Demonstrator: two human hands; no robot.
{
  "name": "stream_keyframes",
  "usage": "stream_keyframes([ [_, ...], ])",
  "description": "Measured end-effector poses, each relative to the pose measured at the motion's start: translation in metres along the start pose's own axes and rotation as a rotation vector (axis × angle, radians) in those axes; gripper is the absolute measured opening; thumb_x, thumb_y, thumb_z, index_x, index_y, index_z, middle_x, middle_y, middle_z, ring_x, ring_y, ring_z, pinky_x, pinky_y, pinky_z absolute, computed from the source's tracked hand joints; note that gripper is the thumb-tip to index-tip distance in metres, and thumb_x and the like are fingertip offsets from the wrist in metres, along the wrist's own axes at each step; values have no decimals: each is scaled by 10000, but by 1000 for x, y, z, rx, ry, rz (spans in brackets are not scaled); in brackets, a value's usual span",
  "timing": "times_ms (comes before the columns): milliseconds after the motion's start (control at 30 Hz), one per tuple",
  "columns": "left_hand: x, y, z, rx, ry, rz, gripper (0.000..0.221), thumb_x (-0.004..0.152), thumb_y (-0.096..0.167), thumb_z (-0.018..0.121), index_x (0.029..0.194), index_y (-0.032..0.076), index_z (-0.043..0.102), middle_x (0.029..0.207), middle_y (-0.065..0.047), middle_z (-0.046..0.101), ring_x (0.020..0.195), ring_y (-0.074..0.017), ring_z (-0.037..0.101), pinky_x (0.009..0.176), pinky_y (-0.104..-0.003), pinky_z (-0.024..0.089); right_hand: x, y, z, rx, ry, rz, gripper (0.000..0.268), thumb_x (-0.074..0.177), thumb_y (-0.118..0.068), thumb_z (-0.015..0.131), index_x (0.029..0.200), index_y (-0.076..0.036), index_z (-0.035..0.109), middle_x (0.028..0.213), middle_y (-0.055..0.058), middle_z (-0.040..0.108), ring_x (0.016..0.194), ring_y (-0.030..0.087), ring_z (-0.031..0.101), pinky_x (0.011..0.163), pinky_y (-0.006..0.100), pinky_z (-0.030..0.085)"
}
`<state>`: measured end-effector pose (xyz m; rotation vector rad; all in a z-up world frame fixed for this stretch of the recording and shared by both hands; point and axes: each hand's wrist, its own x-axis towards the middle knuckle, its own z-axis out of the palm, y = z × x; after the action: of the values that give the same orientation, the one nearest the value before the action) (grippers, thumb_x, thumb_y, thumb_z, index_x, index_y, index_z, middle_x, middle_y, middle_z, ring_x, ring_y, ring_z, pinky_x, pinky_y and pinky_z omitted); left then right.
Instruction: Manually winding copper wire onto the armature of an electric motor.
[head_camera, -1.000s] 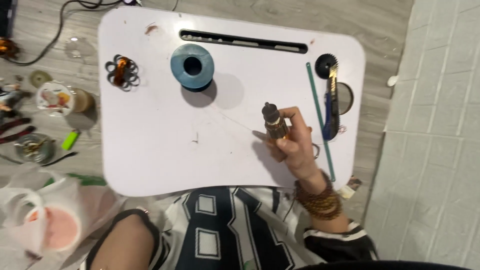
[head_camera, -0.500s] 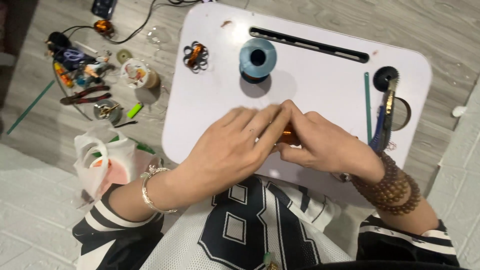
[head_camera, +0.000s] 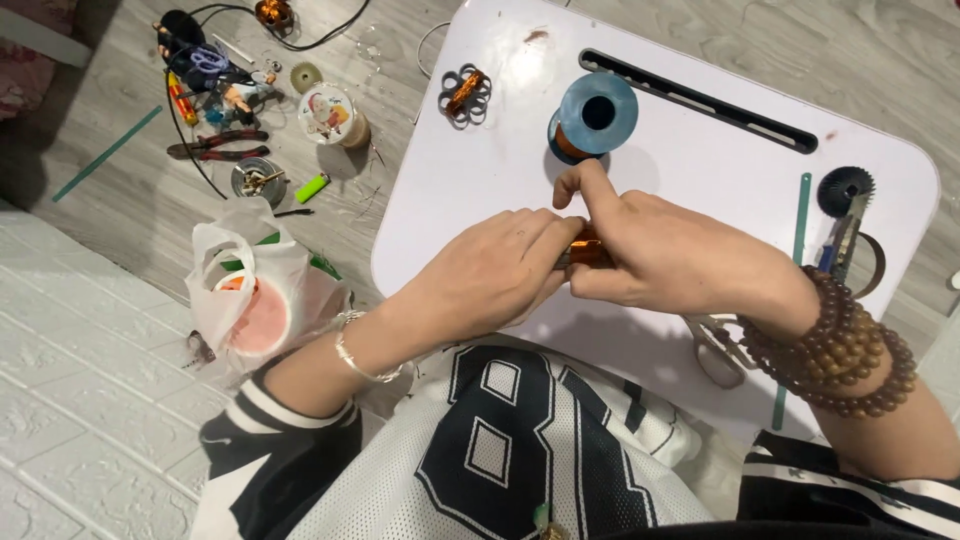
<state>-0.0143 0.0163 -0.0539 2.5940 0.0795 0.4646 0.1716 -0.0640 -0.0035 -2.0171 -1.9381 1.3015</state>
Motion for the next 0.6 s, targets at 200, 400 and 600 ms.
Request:
stream_keyframes([
  [200,-7,-20,29,-277,73,-103,419,973,171,615,1321,1,455,987,-112,600,815,-233,606,756,-353,492,6,34,-6,95,102,-199,540,915,-317,572,1348,-24,437,659,124,752,360,167,621,277,255,461],
  [400,-9,-25,45,-556,411,-322,387,944,123,649,1280,22,486,1039,-171,734,658,-159,646,594,-239,516,26,45,50,545,716,-521,274,1081,-106,381,1268,48,509,1185,225,670,1005,268,705,960,365,621],
  [600,-10,-22,55,-681,638,-412,340,988,209,647,1258,45,519,819,-68,632,594,-108,532,508,-237,466,35,29,76,635,833,-459,186,927,25,674,1089,113,649,783,143,673,667,181,573,643,300,512],
])
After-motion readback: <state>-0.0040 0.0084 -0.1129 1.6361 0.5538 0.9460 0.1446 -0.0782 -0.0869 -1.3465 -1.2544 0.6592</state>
